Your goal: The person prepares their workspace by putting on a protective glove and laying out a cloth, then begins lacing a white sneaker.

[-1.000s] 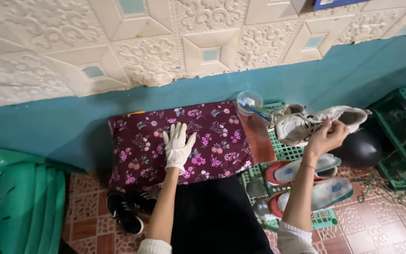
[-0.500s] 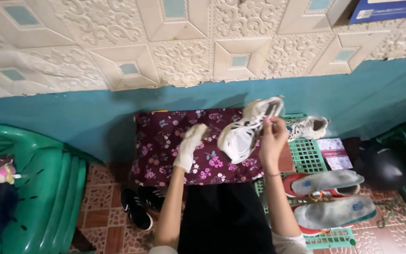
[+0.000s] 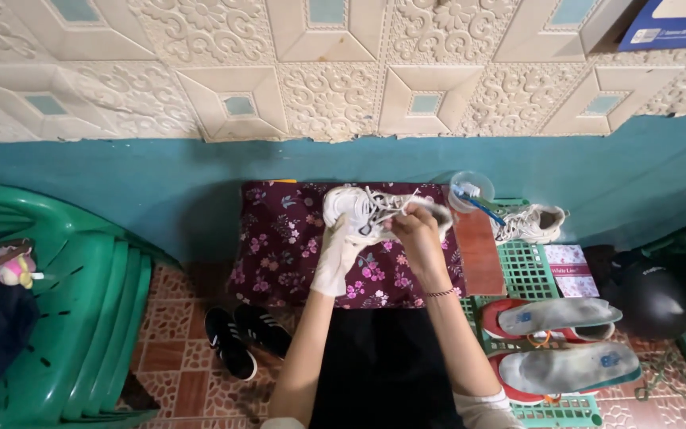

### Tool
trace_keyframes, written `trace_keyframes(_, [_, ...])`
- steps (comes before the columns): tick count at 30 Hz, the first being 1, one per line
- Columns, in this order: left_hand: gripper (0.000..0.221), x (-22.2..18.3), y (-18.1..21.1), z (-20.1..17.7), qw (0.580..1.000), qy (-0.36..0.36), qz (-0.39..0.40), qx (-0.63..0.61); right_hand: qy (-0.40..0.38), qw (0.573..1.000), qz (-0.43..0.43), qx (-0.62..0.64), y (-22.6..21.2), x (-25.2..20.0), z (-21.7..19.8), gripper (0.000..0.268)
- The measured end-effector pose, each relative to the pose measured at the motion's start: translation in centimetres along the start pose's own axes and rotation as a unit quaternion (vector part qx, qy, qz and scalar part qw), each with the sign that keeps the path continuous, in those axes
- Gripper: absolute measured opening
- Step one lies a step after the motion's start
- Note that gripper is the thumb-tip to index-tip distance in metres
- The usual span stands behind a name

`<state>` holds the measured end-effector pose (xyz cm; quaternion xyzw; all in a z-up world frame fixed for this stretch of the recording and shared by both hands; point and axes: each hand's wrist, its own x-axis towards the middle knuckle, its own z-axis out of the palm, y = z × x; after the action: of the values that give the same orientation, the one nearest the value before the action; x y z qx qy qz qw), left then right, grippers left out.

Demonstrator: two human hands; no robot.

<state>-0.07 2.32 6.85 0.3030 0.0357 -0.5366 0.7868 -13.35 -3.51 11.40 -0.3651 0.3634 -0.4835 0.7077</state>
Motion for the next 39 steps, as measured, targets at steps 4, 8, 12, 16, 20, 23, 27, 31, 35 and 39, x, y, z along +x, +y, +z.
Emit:
trace_keyframes(4, [0.048,6.6,-1.8,-3.5,0.998,-0.011,0.067,0.017,-0.029,0.986,0.030,-0.160,-3.9,-2.6,1.3,0.039])
trace_keyframes(8, [0.068,16.4,-6.4,-8.2,0.979,0.040,0.189,0.069,-0.037,0.920,-0.135,-0.367,-4.1,0.5,-1.9,0.029])
trace_keyframes(12, [0.098,13.4,-5.0,-3.0,0.975,0.095,0.129,0.152,-0.097,0.849,-0.130,-0.502,-3.2,2.6,-3.5,0.057])
trace_keyframes(16, [0.100,13.7,-4.8,-4.8,0.968,0.102,0.098,0.206,-0.115,0.827,-0.096,-0.542,0.8,4.3,-6.1,0.064])
trace_keyframes(20, [0.059,17.0,-5.8,-5.6,0.946,0.082,0.116,0.292,-0.012,0.832,-0.170,-0.528,0.8,3.3,-5.8,0.033])
trace_keyframes(23, [0.058,15.3,-4.1,-5.1,0.896,0.084,0.124,0.419,0.015,0.832,-0.186,-0.522,2.1,3.7,-6.6,0.030])
trace_keyframes(27, [0.049,11.1,-1.0,-2.5,0.793,0.059,0.218,0.566,0.039,0.829,-0.179,-0.528,4.7,5.1,-8.1,0.026])
trace_keyframes(31, [0.034,0.4,1.4,4.9,0.847,-0.019,0.143,0.512,0.033,0.832,-0.181,-0.523,6.0,5.4,-8.1,0.026])
trace_keyframes(35, [0.015,-1.1,1.0,4.4,0.835,-0.098,0.162,0.517,0.031,0.839,-0.163,-0.518,5.5,3.6,-7.1,0.026])
trace_keyframes(39, [0.026,-0.5,0.4,3.2,0.766,-0.134,0.207,0.593,0.028,0.846,-0.151,-0.511,6.7,4.0,-7.6,0.026])
